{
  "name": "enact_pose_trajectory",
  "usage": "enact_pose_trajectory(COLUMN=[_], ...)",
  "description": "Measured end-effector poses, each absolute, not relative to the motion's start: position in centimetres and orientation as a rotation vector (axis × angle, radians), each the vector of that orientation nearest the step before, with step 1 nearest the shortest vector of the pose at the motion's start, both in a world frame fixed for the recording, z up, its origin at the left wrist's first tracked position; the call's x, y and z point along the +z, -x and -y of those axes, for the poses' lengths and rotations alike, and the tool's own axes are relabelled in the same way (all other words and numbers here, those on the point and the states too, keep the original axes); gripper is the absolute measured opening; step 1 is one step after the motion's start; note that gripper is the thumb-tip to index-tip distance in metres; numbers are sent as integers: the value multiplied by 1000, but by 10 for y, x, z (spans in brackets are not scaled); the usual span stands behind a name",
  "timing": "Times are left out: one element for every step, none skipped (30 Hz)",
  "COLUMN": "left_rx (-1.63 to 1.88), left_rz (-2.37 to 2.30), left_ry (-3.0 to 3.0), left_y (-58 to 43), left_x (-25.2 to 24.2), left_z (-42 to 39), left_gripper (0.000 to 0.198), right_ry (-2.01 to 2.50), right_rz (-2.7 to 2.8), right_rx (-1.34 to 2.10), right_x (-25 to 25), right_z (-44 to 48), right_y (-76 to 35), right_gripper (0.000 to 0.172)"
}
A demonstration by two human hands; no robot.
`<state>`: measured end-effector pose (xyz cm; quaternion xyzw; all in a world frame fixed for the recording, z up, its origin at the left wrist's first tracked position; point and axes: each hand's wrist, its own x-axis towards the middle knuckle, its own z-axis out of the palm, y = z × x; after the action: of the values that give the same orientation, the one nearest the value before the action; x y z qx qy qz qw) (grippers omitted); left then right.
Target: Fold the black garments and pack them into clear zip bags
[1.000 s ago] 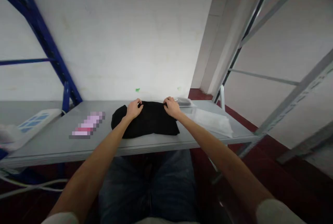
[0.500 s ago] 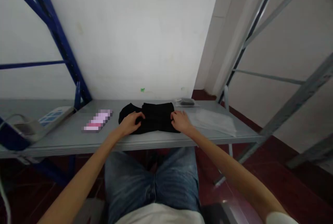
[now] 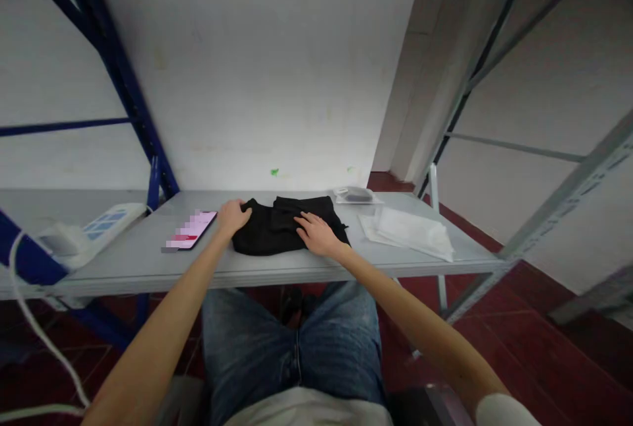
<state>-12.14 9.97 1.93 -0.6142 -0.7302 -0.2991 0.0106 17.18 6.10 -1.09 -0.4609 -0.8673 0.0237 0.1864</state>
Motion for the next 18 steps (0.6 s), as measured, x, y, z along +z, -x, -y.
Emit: enact_pose_trajectory(left_rx=[-948, -971, -1005, -1047, -1097, -1153, -1196, -1208, -1195, -1154, -1091, -1011, -928, -855, -792, -738, -696, -670], left_rz=[2264, 2237, 2194, 2141, 2080, 2013, 1942, 1869, 1796, 1722, 1658, 1609, 1580, 1567, 1565, 1566, 1573, 1586], left_ry=[1916, 1919, 1932, 1960, 2004, 2059, 2125, 2204, 2287, 2369, 2442, 2507, 2563, 2602, 2624, 2635, 2639, 2633], left_y=[121, 121, 121, 121, 121, 122, 123, 126, 128, 131, 134, 138, 141, 144, 146, 149, 151, 154], left_x=[20, 22, 24, 26, 27, 29, 30, 30, 30, 29, 28, 26, 25, 23, 22, 20, 19, 18], left_z=[-100, -98, -95, -91, -86, -80, -73, -65, -58, -50, -43, -36, -30, -24, -18, -13, -9, -5], left_gripper=[28, 26, 24, 23, 22, 22, 23, 27, 31, 36, 39, 40, 39, 37, 37, 40, 44, 49], right_ry=[1299, 1296, 1290, 1277, 1259, 1237, 1211, 1179, 1140, 1100, 1065, 1039, 1020, 1012, 1014, 1023, 1033, 1038], right_rz=[2459, 2464, 2458, 2445, 2431, 2415, 2402, 2397, 2401, 2416, 2441, 2474, 2511, 2544, 2571, 2590, 2599, 2599], right_rx=[87, 100, 105, 103, 95, 82, 69, 60, 59, 71, 96, 129, 162, 191, 214, 232, 248, 265], right_x=[-15, -18, -19, -20, -19, -18, -15, -12, -9, -6, -2, 1, 4, 7, 10, 13, 16, 18], right_z=[-61, -60, -60, -59, -57, -55, -53, -50, -47, -44, -41, -38, -35, -32, -30, -29, -28, -28], right_y=[-170, -169, -170, -173, -177, -182, -189, -198, -207, -217, -227, -238, -248, -257, -265, -271, -276, -280], right_gripper=[50, 51, 51, 52, 52, 52, 51, 50, 49, 47, 45, 43, 42, 40, 39, 39, 39, 39])
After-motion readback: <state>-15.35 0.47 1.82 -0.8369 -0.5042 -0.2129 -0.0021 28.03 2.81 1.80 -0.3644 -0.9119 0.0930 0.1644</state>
